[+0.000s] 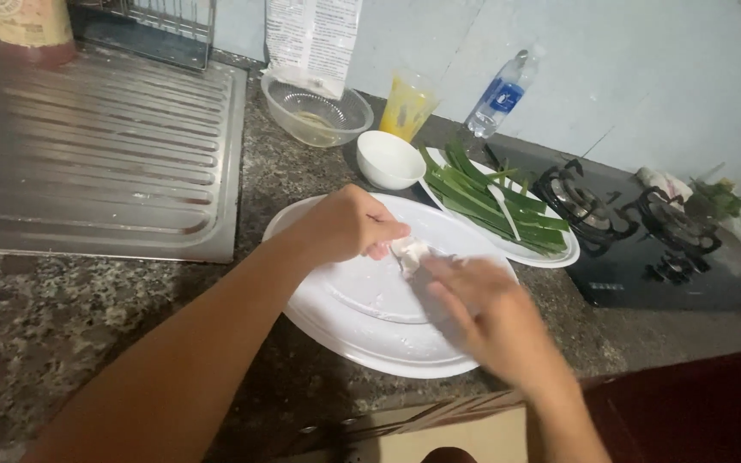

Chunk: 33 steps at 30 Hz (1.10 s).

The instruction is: Shaping small pieces of white dough into balls on a plate by pinching and rolling them by hand.

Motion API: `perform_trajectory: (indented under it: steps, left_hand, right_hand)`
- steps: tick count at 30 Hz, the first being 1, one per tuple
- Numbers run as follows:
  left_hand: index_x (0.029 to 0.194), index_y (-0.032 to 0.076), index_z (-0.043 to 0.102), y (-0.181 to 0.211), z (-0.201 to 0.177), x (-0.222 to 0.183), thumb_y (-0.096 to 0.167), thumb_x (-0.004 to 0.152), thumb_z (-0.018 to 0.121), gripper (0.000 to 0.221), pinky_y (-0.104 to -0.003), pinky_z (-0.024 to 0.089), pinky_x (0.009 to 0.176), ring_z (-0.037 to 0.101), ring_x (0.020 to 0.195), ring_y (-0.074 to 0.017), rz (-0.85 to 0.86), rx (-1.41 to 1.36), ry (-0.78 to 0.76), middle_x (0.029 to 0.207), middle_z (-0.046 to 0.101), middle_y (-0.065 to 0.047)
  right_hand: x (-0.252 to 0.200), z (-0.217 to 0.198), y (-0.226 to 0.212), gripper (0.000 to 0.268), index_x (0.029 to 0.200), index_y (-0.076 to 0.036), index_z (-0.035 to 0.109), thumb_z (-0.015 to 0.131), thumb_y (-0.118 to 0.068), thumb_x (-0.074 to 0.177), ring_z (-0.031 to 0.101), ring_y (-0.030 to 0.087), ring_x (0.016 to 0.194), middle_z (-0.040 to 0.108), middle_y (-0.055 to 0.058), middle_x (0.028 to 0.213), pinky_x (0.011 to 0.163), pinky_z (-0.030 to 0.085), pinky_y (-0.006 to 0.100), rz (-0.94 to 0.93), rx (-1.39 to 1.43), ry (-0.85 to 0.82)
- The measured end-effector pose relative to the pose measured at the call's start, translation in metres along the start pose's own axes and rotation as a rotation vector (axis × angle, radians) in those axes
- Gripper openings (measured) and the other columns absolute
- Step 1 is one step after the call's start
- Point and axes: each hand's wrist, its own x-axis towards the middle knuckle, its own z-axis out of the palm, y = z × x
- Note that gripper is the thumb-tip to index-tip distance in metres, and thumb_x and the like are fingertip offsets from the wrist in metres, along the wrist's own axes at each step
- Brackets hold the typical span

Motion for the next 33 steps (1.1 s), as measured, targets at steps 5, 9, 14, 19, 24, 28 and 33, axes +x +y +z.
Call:
perform_trajectory:
  steps: [5,9,14,19,24,28,33]
  left_hand:
    - [0.097,0.009,0.079,-0.006,0.005,0.007,0.023,0.083,0.072,0.021,-0.021,0.056,0.078,0.076,0.068,-0.0131,0.079,0.194,0.053,0.069,0.076,-0.005]
    - [0.094,0.015,0.080,0.005,0.003,0.001,0.023,0.088,0.068,0.015,-0.019,0.056,0.080,0.075,0.064,-0.0078,-0.010,0.217,0.066,0.064,0.075,0.001]
    - [0.097,0.017,0.079,0.010,0.000,-0.001,0.023,0.089,0.066,0.017,-0.022,0.057,0.082,0.075,0.067,-0.0083,-0.057,0.210,0.038,0.067,0.076,0.001]
    - [0.101,0.010,0.077,-0.008,-0.003,0.009,0.026,0.088,0.058,0.028,-0.028,0.058,0.085,0.076,0.074,-0.0110,-0.049,0.051,0.027,0.076,0.077,-0.004]
    - [0.089,-0.008,0.073,0.011,-0.009,0.001,0.006,0.089,0.065,0.016,-0.028,0.062,0.082,0.062,0.077,-0.0167,-0.064,-0.474,0.055,0.082,0.067,-0.013]
    - [0.117,-0.003,0.069,0.016,-0.012,0.002,0.011,0.088,0.066,0.033,-0.031,0.062,0.088,0.072,0.085,-0.0215,-0.107,-0.460,0.101,0.089,0.073,-0.018]
    - [0.114,-0.012,0.071,0.028,-0.007,-0.001,0.003,0.091,0.062,0.029,-0.033,0.063,0.094,0.073,0.092,-0.0256,-0.137,-0.615,0.119,0.102,0.075,-0.023]
  right_hand:
    - [0.011,0.002,0.028,0.019,0.100,-0.009,0.081,0.074,-0.011,0.082,0.067,0.031,0.082,0.070,0.013,0.079,0.073,0.056,0.040,0.017,-0.075,-0.039]
    - [0.022,0.010,0.032,0.017,0.097,-0.010,0.081,0.073,-0.012,0.083,0.066,0.030,0.078,0.067,0.012,0.078,0.070,0.054,0.040,-0.080,-0.075,-0.089]
    - [0.031,0.009,0.031,0.014,0.093,-0.012,0.081,0.072,-0.009,0.083,0.064,0.024,0.073,0.065,0.008,0.079,0.065,0.054,0.036,-0.076,-0.046,-0.107]
    - [0.034,0.005,0.039,0.016,0.099,-0.007,0.078,0.068,-0.007,0.086,0.065,0.029,0.073,0.068,0.013,0.086,0.065,0.055,0.041,-0.010,0.168,-0.149]
    - [0.049,-0.008,0.066,0.018,0.105,-0.018,0.074,0.072,-0.009,0.089,0.062,0.010,0.075,0.071,0.000,0.094,0.064,0.057,0.023,-0.022,0.381,-0.092]
    - [0.077,-0.006,0.084,0.016,0.106,-0.014,0.073,0.069,-0.008,0.092,0.054,0.009,0.071,0.065,-0.001,0.086,0.066,0.047,0.023,-0.057,0.387,-0.031]
    - [0.086,0.004,0.079,0.006,0.095,-0.011,0.073,0.068,-0.009,0.092,0.059,0.012,0.076,0.069,0.000,0.092,0.065,0.046,0.025,0.020,0.423,0.064]
